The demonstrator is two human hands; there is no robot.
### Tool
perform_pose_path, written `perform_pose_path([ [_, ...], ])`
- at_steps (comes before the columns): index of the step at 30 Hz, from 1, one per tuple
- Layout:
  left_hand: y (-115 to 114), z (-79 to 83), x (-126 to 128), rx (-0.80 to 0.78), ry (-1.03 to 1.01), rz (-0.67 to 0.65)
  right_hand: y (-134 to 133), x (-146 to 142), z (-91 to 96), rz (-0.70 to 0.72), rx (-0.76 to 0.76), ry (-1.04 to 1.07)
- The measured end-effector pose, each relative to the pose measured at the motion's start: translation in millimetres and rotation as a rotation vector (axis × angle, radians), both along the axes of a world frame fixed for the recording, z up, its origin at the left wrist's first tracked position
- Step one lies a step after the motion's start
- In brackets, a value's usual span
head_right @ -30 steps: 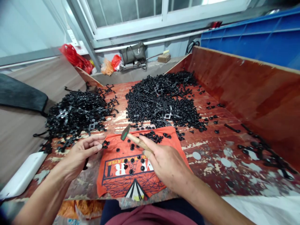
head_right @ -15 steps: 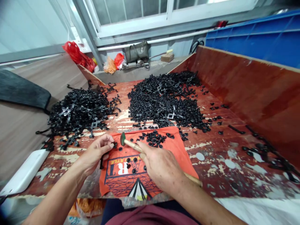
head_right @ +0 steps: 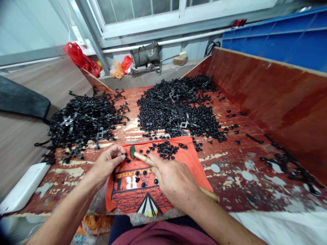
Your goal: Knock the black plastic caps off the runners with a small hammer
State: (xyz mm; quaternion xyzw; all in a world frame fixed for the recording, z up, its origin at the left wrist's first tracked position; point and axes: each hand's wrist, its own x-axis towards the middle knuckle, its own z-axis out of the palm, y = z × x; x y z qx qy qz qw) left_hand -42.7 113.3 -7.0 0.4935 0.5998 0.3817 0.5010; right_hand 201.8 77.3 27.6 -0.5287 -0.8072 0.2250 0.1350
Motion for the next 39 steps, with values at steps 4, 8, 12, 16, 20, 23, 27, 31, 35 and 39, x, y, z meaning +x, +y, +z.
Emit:
perform_pose_path([
  [4, 1.6, -5.3, -2.4, 0.032, 0.063, -0.019, 0.2, 1.2, -4.6, -0.004, -0.021, 0.005],
  [8, 1.7, -5.8, -4.4, 0.06, 0.115, -0.033, 0.3, 1.4, -10.1, -0.001, -0.045, 0.014],
  [12, 0.2, -4.1, -3.5, 0.066, 0.131, -0.029, -0.8, -0.6, -10.6, 0.025, -0.026, 0.018],
  [16, -2.0, -4.8, -3.5, 0.073, 0.148, -0.037, -2.5, -5.5, -8.2, 0.021, -0.004, 0.024],
  [20, -3.9, -5.8, -6.5, 0.07, 0.199, -0.081, -2.4, -12.9, -11.7, 0.043, 0.027, -0.048],
  [23, -3.9, -5.7, -9.0, 0.077, 0.238, -0.12, -1.5, -16.5, -18.2, 0.049, 0.052, -0.127],
  [27, -3.3, -6.3, -10.9, 0.072, 0.201, -0.129, 0.2, -16.3, -19.2, 0.041, 0.046, -0.126],
  [31, -4.0, -8.2, -12.8, 0.095, 0.175, -0.109, 1.9, -10.0, 0.7, 0.062, -0.026, -0.057],
  [35, -4.2, -9.3, -13.8, 0.095, 0.131, -0.085, -1.1, -4.6, 17.6, 0.06, 0.047, 0.157],
  [39, -3.8, -8.6, -11.3, 0.07, 0.091, -0.088, -4.3, -11.0, 6.9, 0.049, 0.075, 0.033],
])
